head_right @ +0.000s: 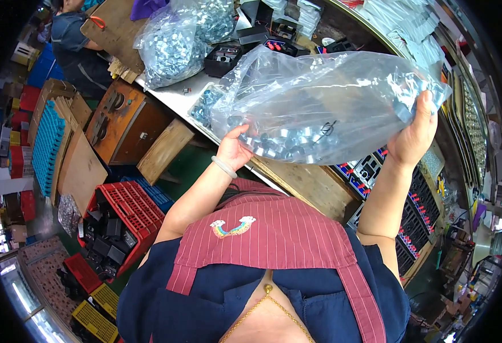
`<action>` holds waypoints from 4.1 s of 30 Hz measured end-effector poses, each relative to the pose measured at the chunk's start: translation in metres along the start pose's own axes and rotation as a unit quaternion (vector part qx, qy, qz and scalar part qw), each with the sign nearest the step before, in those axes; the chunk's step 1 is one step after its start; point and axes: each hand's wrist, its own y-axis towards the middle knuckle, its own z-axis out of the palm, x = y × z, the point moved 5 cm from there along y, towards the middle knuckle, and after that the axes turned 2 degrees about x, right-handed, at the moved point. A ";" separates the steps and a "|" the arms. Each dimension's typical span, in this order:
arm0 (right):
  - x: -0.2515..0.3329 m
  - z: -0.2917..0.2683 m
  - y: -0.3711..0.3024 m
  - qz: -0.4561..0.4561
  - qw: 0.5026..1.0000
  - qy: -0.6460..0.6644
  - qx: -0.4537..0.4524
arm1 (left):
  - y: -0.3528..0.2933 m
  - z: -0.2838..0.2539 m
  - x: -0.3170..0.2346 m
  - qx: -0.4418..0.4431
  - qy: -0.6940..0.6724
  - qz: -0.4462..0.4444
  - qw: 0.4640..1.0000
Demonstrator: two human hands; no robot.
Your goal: Assembling small plastic components into electronic housings at a workbench.
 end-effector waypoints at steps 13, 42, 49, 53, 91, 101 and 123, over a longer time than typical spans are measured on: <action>-0.055 -0.088 -0.034 0.083 0.986 0.101 -0.108 | -0.021 0.022 -0.017 -0.040 0.202 0.088 0.975; -0.306 0.211 -0.082 0.126 0.850 -0.426 0.283 | -0.008 0.116 -0.500 -0.202 0.661 0.559 0.458; -0.303 0.201 -0.106 0.030 0.741 -0.562 0.366 | -0.022 -0.022 -0.315 -0.070 0.717 0.367 0.589; -0.252 0.170 -0.085 -0.062 0.803 -0.508 0.304 | -0.021 -0.034 -0.246 -0.047 0.607 0.281 0.742; -0.096 0.169 -0.154 0.049 0.915 -0.172 0.362 | -0.072 0.062 -0.091 0.113 0.188 0.032 0.975; -0.105 0.183 -0.149 0.157 0.817 -0.237 0.501 | -0.047 0.038 -0.078 0.330 0.204 -0.134 0.912; -0.223 0.264 -0.154 0.170 0.875 -0.235 0.388 | -0.074 -0.056 -0.210 -0.154 0.254 0.189 0.936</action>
